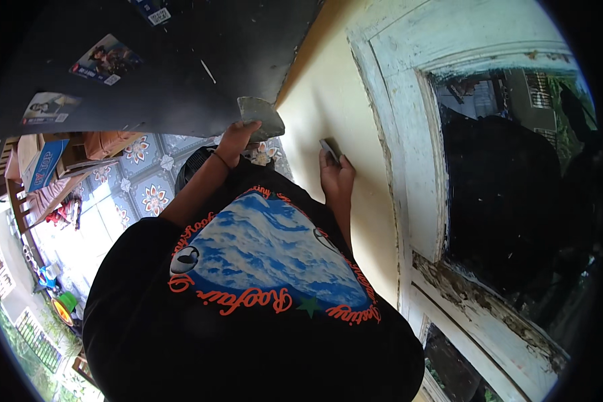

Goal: The person applies and smooths wall filler onto a plaster board wall surface using spatulas and a trowel.

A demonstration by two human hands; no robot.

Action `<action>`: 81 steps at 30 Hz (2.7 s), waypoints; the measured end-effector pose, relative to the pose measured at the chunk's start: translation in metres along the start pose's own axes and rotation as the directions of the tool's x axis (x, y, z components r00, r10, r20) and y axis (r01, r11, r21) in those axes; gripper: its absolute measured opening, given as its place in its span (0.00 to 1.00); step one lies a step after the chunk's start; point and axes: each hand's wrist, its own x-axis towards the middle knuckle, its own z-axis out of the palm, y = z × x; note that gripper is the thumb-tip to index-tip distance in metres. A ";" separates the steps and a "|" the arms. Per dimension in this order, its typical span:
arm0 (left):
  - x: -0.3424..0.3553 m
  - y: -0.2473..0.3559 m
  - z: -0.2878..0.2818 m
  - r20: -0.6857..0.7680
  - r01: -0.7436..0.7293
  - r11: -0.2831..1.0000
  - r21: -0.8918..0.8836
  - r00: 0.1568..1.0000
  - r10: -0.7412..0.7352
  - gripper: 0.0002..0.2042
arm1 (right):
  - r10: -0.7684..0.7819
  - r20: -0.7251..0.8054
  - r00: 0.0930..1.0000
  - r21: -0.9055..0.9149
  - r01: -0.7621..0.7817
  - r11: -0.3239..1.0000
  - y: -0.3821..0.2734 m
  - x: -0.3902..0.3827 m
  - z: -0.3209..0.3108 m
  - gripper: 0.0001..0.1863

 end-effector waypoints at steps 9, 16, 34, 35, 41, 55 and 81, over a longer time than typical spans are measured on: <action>0.036 0.023 -0.041 -0.018 -0.012 0.999 0.033 1.000 0.012 0.15 | -0.022 -0.053 0.998 -0.055 0.019 0.998 0.027 0.053 0.048 0.15; 0.046 0.033 -0.057 0.141 0.031 0.993 0.115 0.989 -0.047 0.16 | 0.028 -0.152 0.988 -0.009 -0.030 1.000 0.037 0.087 0.120 0.15; 0.059 0.022 -0.054 0.213 0.003 0.999 0.041 0.977 -0.012 0.13 | -0.062 -0.002 0.998 0.092 0.062 0.994 0.002 0.019 0.220 0.16; 0.060 0.020 -0.055 0.219 -0.005 0.998 0.059 0.976 -0.008 0.13 | -0.067 -0.009 0.998 0.088 0.067 0.994 0.003 0.020 0.217 0.16; 0.054 0.019 -0.047 0.266 0.026 0.997 0.075 0.963 -0.045 0.14 | 0.008 0.006 1.000 0.135 -0.009 0.991 -0.002 -0.009 0.218 0.14; 0.030 0.015 -0.026 0.233 0.048 0.999 -0.005 0.971 -0.045 0.13 | 0.006 0.050 0.999 0.191 -0.015 0.981 -0.013 -0.015 0.150 0.16; -0.042 -0.074 0.066 0.251 0.068 0.945 0.319 0.956 -0.153 0.14 | -0.029 0.219 0.975 0.357 -0.053 0.933 -0.065 -0.116 0.047 0.17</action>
